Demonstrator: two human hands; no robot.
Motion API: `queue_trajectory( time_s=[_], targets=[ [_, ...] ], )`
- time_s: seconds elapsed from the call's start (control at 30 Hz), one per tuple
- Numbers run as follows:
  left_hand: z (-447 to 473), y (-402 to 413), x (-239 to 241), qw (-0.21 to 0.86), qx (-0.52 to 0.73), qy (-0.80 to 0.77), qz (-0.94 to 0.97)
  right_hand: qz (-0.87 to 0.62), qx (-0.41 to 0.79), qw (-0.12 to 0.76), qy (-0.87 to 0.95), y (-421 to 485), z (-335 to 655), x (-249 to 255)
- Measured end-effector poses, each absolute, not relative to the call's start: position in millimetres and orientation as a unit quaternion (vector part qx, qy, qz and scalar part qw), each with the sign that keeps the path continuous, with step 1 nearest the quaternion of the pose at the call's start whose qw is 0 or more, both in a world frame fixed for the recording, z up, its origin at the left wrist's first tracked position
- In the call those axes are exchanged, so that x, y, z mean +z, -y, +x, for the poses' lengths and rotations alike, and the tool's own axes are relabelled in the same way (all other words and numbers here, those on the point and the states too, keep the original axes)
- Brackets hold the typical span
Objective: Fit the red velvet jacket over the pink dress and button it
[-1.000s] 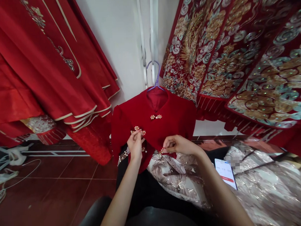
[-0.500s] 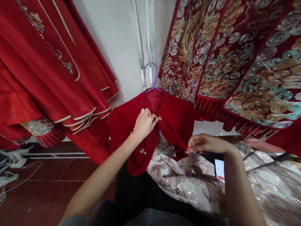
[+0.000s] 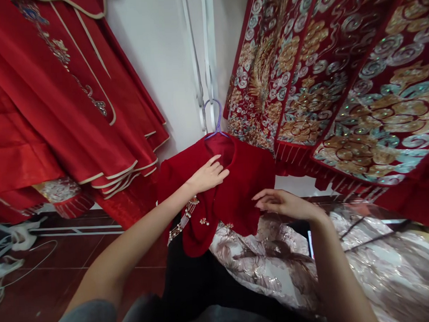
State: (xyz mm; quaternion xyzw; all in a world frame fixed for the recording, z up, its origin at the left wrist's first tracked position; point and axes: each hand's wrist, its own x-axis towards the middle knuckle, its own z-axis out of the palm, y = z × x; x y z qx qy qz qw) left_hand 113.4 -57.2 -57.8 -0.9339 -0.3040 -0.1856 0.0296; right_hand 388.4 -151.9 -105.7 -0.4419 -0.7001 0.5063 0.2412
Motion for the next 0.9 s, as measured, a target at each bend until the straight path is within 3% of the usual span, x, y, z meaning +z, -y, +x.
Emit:
queue_trajectory(
  time_s=[0.07, 0.17, 0.23, 0.3, 0.4, 0.53, 0.67, 0.9],
  targets=[
    [114, 58, -58, 0.05, -0.184, 0.301, -0.934, -0.431, 0.472, 0.311, 0.704, 150, 372, -97],
    [115, 63, -56, 0.12, -0.176, 0.317, -0.924, -0.402, 0.378, 0.487, 0.677, 140, 329, -80],
    [113, 69, -52, 0.158, -0.157, 0.346, -0.911, -0.362, 0.358, 0.524, 0.682, 129, 294, -71],
    [109, 75, -47, 0.186, -0.129, 0.389, -0.893, -0.334, 0.378, 0.493, 0.709, 117, 263, -67],
    [98, 83, -33, 0.224, -0.072, 0.455, -0.859, -0.44, 0.359, 0.437, 0.698, 102, 241, -74],
    [83, 83, -4, 0.262, 0.012, 0.465, -0.845, -0.628, 0.169, 0.43, 0.627, 87, 261, -91],
    [72, 68, 16, 0.287, 0.043, 0.487, -0.823, -0.677, 0.007, 0.367, 0.638, 74, 299, -89],
    [49, 50, 2, 0.316, 0.014, 0.488, -0.814, -0.708, -0.062, 0.224, 0.667, 60, 332, -63]
  ],
)
